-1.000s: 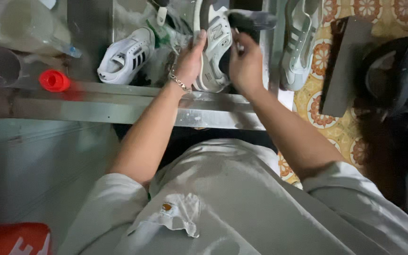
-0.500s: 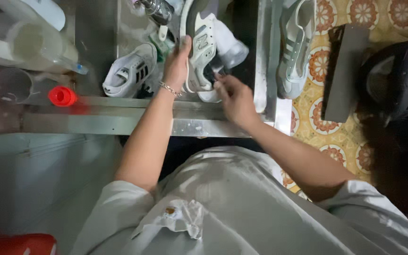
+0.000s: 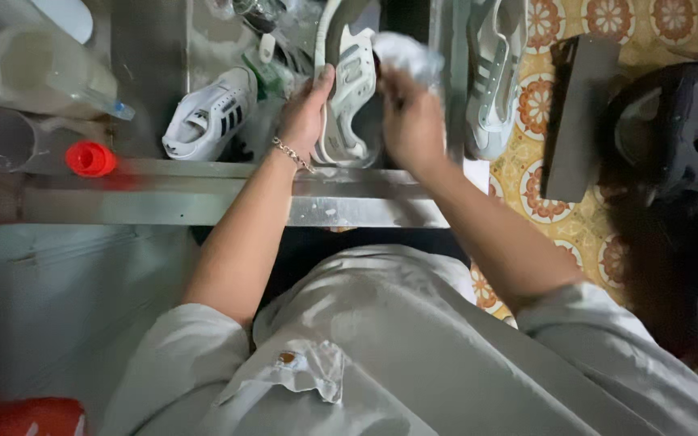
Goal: The person scrubs a white sneaker with a red brush and a black brush in a sink, rinsing it with water. They then remove the shoelaces and scrub them separately under running water.
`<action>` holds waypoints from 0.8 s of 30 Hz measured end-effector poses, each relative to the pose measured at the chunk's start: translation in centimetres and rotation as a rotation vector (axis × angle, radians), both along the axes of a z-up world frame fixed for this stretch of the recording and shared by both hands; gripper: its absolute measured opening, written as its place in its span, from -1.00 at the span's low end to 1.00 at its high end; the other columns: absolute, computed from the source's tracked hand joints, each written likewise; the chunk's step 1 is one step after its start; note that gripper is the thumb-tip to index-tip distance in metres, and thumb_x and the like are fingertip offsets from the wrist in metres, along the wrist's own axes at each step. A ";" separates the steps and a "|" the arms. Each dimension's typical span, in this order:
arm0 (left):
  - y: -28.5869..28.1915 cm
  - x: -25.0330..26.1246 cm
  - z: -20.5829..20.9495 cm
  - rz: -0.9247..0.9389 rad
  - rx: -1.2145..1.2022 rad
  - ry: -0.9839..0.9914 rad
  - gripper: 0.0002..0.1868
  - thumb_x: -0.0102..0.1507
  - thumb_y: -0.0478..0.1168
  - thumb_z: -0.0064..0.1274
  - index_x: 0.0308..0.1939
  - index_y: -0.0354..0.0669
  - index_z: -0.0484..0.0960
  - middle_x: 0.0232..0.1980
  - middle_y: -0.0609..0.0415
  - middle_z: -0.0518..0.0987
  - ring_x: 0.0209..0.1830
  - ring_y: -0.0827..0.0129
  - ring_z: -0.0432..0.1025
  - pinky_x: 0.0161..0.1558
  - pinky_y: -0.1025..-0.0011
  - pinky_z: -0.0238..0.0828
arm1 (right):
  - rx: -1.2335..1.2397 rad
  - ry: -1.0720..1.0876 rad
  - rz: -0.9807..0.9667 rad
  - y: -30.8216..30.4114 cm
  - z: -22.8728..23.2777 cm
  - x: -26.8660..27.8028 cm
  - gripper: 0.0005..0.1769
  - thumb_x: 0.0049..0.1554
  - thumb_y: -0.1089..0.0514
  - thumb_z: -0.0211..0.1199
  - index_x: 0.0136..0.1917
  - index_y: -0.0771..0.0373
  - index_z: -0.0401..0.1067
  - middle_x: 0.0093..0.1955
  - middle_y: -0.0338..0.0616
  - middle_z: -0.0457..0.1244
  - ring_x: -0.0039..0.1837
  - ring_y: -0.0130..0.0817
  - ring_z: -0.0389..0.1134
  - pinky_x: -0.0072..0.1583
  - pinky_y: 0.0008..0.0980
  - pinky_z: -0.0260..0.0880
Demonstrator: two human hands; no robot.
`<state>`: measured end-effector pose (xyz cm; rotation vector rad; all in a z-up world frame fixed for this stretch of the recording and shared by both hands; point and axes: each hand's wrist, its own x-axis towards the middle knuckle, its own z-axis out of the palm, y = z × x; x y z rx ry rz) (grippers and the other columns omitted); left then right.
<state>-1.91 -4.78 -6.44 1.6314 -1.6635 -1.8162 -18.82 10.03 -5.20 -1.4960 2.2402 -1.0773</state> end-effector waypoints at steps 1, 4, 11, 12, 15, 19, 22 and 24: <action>-0.3 -0.1 -0.3 -0.048 -0.004 -0.084 0.19 0.08 0.89 -0.44 0.25 0.34 0.95 0.10 0.20 0.93 0.13 0.17 0.78 0.08 0.18 0.52 | -0.016 -0.135 0.028 0.4 0.3 1.3 -0.78 0.56 0.18 0.25 0.39 0.06 0.64 0.09 0.01 0.63 0.02 -0.02 0.65 0.04 0.02 0.54; -1.3 1.4 -0.8 0.140 0.029 0.246 0.32 0.08 0.85 -0.11 0.67 0.15 0.77 0.66 0.15 0.83 0.68 0.21 0.69 0.62 0.21 0.61 | 0.017 -0.221 0.121 4.9 0.4 5.0 -0.63 0.62 0.13 0.36 0.57 0.35 0.67 0.19 -0.09 0.63 -0.06 -0.50 0.40 -0.05 -0.32 0.43; 0.2 0.9 -0.7 0.066 -0.089 0.154 0.00 0.29 0.70 -0.16 0.39 0.21 0.95 0.52 0.13 0.91 0.64 0.23 0.69 0.61 0.28 0.45 | 0.065 -0.042 0.004 1.5 3.4 1.3 -0.73 0.64 0.15 0.33 0.46 0.26 0.74 -0.19 -0.09 0.54 -0.42 -0.40 0.21 -0.37 -0.16 0.11; -0.7 1.5 -0.8 0.094 -0.044 0.229 -0.11 0.30 0.68 -0.09 0.21 0.15 0.91 0.11 0.21 0.81 0.14 0.34 0.63 0.20 0.32 0.42 | 0.139 -0.107 0.067 3.3 3.5 3.0 -0.66 0.60 0.14 0.31 0.54 0.23 0.71 -0.07 -0.04 0.59 -0.29 -0.30 0.36 -0.23 -0.12 0.26; -0.9 1.0 -1.4 0.153 0.030 0.350 -0.14 0.27 0.64 0.07 0.22 0.08 0.90 0.05 0.25 0.84 0.05 0.37 0.70 0.13 0.32 0.54 | 0.213 -0.088 0.121 3.7 3.4 1.8 -0.63 0.57 0.07 0.28 0.54 0.16 0.69 0.06 0.10 0.62 -0.11 0.04 0.56 -0.07 0.09 0.41; 1.3 0.2 -0.2 0.137 0.075 0.234 0.00 0.19 0.68 0.02 0.45 0.24 0.93 0.54 0.27 0.91 0.67 0.34 0.69 0.64 0.31 0.50 | 0.000 0.045 0.061 -0.6 2.1 -1.1 -0.73 0.59 0.34 0.31 0.48 0.39 0.67 0.41 0.28 0.61 0.12 0.09 0.78 0.00 -0.14 0.93; -1.8 0.0 -1.9 0.323 0.037 0.429 -0.03 0.22 0.58 0.25 0.48 0.07 0.93 0.53 0.12 0.92 0.61 0.27 0.75 0.60 0.26 0.60 | -0.058 -0.188 0.218 3.3 0.2 3.3 -0.80 0.61 0.25 0.20 0.17 0.07 0.60 -0.08 -0.25 0.40 -0.17 -0.38 0.32 -0.03 -0.20 0.31; -1.5 0.3 -1.7 0.349 0.130 0.503 -0.05 0.22 0.52 0.28 0.46 -0.01 0.92 0.44 0.04 0.94 0.47 0.21 0.82 0.44 0.21 0.76 | 0.025 -0.196 0.203 2.2 0.9 2.1 -0.80 0.63 0.15 0.23 0.10 0.09 0.55 -0.14 -0.24 0.36 -0.16 -0.36 0.29 -0.06 -0.13 0.27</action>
